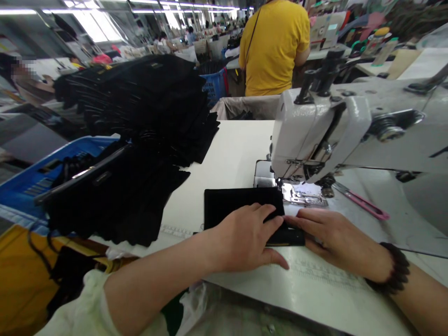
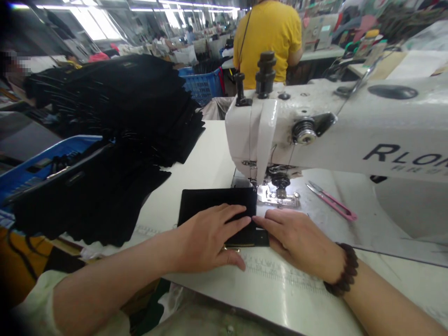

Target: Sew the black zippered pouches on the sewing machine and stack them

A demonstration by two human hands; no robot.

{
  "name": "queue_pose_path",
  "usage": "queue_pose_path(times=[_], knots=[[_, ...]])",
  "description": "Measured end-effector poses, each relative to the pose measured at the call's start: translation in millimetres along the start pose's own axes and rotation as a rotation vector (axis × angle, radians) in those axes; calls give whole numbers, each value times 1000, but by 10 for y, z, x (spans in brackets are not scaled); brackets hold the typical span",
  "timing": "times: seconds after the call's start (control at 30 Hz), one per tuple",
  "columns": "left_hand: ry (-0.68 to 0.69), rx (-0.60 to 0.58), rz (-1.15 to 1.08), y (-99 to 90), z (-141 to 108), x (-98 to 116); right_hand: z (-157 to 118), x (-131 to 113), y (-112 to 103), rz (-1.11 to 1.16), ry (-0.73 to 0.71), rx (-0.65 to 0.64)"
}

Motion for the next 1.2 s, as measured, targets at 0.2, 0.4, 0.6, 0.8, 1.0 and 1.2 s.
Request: queue_pose_path(times=[0.2, 0.4, 0.6, 0.8, 1.0, 1.2], knots=[[101, 287, 128, 152, -158, 106, -47, -124, -98, 68, 24, 11], [46, 299, 66, 130, -148, 86, -23, -278, -69, -350, -154, 367], [181, 392, 113, 78, -184, 99, -82, -399, -90, -386, -215, 368], [263, 275, 84, 132, -148, 93, -74, -412, -29, -296, -240, 257], [230, 188, 37, 261, -68, 79, -31, -348, -9, -358, -207, 197], [224, 201, 18, 279, 27, -20, 1, -257, 27, -392, -126, 266]])
Point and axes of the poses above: each hand's wrist, its own z-axis towards the middle knuckle, its own y-axis out of the palm, x = y × z, the point moved 2 cm from there along z, towards the middle knuckle
